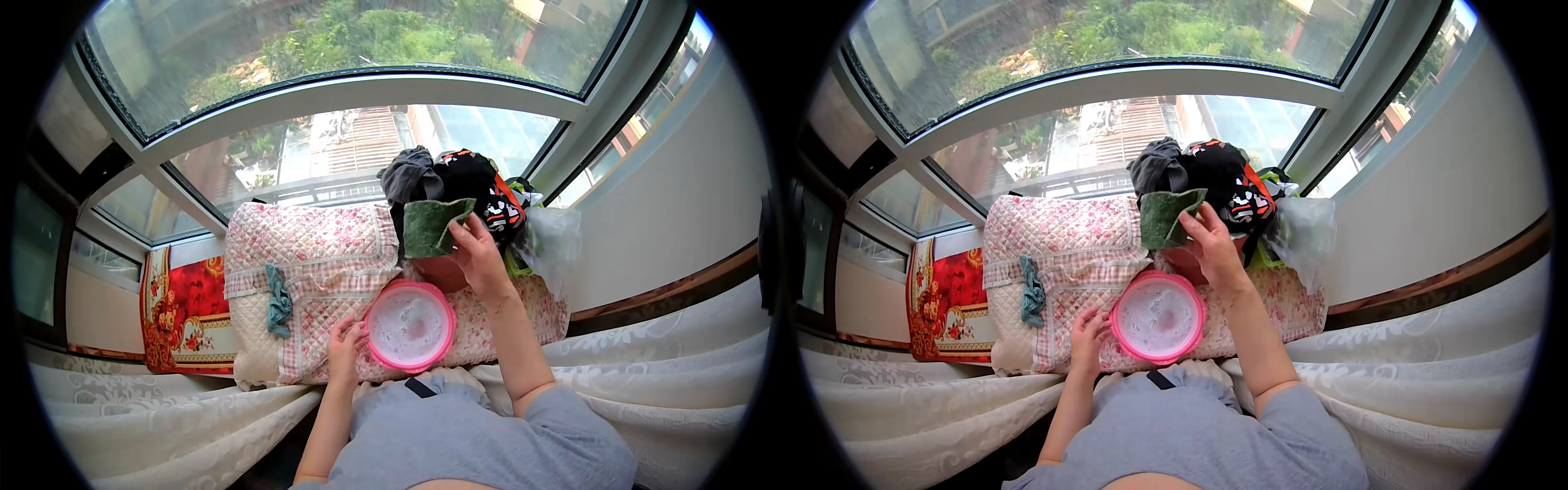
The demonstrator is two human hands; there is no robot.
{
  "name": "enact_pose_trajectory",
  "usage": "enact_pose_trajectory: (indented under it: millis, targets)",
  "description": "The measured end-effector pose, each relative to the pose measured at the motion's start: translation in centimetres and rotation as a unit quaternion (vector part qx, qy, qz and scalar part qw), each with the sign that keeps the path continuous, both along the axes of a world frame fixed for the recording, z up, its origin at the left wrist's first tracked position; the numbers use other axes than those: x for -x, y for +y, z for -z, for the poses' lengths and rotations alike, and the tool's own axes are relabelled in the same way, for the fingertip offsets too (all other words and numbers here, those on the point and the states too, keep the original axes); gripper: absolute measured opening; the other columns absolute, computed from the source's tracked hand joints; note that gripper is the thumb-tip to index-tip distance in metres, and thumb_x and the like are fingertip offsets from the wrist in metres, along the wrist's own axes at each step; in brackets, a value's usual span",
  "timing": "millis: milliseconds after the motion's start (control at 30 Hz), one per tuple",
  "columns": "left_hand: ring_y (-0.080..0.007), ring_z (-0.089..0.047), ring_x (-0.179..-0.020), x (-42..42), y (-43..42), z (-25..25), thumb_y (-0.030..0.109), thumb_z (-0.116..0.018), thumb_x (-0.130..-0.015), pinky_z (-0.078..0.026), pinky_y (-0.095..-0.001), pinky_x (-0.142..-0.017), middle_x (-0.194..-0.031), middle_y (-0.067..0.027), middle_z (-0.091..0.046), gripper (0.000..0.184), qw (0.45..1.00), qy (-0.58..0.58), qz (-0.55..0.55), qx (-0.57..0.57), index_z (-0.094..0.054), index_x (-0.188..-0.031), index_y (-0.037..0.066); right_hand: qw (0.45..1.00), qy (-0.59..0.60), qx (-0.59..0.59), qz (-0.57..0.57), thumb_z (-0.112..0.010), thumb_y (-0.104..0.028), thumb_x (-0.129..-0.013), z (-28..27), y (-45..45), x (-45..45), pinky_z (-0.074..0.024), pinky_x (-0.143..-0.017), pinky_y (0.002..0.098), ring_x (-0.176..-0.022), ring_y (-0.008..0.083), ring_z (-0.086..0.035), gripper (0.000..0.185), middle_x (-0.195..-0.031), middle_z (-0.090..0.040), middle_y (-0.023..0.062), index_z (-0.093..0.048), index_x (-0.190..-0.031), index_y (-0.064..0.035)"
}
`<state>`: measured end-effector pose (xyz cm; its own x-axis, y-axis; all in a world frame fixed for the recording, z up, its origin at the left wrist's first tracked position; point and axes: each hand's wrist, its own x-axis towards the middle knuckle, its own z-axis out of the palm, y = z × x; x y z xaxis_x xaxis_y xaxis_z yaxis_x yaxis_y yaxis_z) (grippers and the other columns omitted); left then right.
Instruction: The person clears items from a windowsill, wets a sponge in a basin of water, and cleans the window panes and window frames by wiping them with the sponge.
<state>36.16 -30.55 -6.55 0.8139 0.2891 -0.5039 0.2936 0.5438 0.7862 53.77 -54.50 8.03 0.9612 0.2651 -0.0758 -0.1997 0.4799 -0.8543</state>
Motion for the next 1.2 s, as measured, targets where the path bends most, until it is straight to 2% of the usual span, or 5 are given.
enact_pose_trajectory:
  millis: [267,433,700,1000,1200]
  targets:
    - [-0.0187,-0.065,-0.097,7.1,3.7,-0.8,0.015,-0.061,-0.099,-0.053,-0.0322,-0.088,-0.114,-0.0105,-0.065,0.033,0.994,0.022,-0.108,0.002,-0.055,-0.130,0.003,0.850,-0.231,0.166,0.444,-0.064,-0.032,-0.102,-6.2,-5.6,-21.2,-0.0534,-0.084,0.0324,-0.094,0.0156,-0.064,0.035,-0.109,-0.067,0.0066,-0.063,-0.119,-0.0016]
    - [-0.0180,-0.063,-0.095,11.5,3.8,-1.1,0.019,-0.062,-0.099,-0.052,-0.0320,-0.086,-0.111,-0.0088,-0.065,0.033,0.971,0.051,-0.234,-0.004,-0.057,-0.127,0.003,0.643,-0.324,0.403,0.565,-0.063,-0.025,-0.100,-1.6,3.1,-29.7,-0.0411,-0.110,0.0467,-0.137,0.0445,-0.045,0.036,-0.150,-0.045,0.0251,-0.063,-0.132,-0.0068]
    - [-0.0192,-0.062,-0.096,9.8,1.1,-2.4,0.020,-0.062,-0.098,-0.051,-0.0329,-0.088,-0.113,-0.0090,-0.064,0.034,0.969,0.066,-0.239,-0.018,-0.057,-0.128,0.003,0.640,-0.488,0.465,0.368,-0.063,-0.008,-0.095,0.9,14.9,-23.8,-0.0379,-0.116,0.0514,-0.150,0.0488,-0.024,0.060,-0.165,-0.025,0.0202,-0.048,-0.151,-0.0185]
    - [-0.0180,-0.063,-0.098,7.7,-1.3,-2.9,0.018,-0.064,-0.098,-0.053,-0.0314,-0.088,-0.116,-0.0104,-0.064,0.041,0.975,0.099,-0.195,-0.035,-0.054,-0.135,0.002,0.540,-0.354,0.462,0.608,-0.057,-0.011,-0.099,0.6,-8.9,-34.8,-0.0294,-0.121,0.0508,-0.150,0.0486,-0.024,0.051,-0.163,-0.028,0.0223,-0.051,-0.149,-0.0177]
    - [-0.0154,-0.065,-0.096,-0.4,-3.7,-3.0,0.012,-0.064,-0.098,-0.053,-0.0292,-0.086,-0.118,-0.0107,-0.066,0.039,0.996,0.056,-0.032,-0.054,-0.055,-0.135,0.001,0.631,-0.176,0.401,0.640,-0.042,-0.029,-0.107,-0.9,-20.4,-38.3,-0.0232,-0.125,0.0417,-0.149,0.0410,-0.029,0.050,-0.164,-0.023,0.0265,-0.042,-0.155,-0.0145]
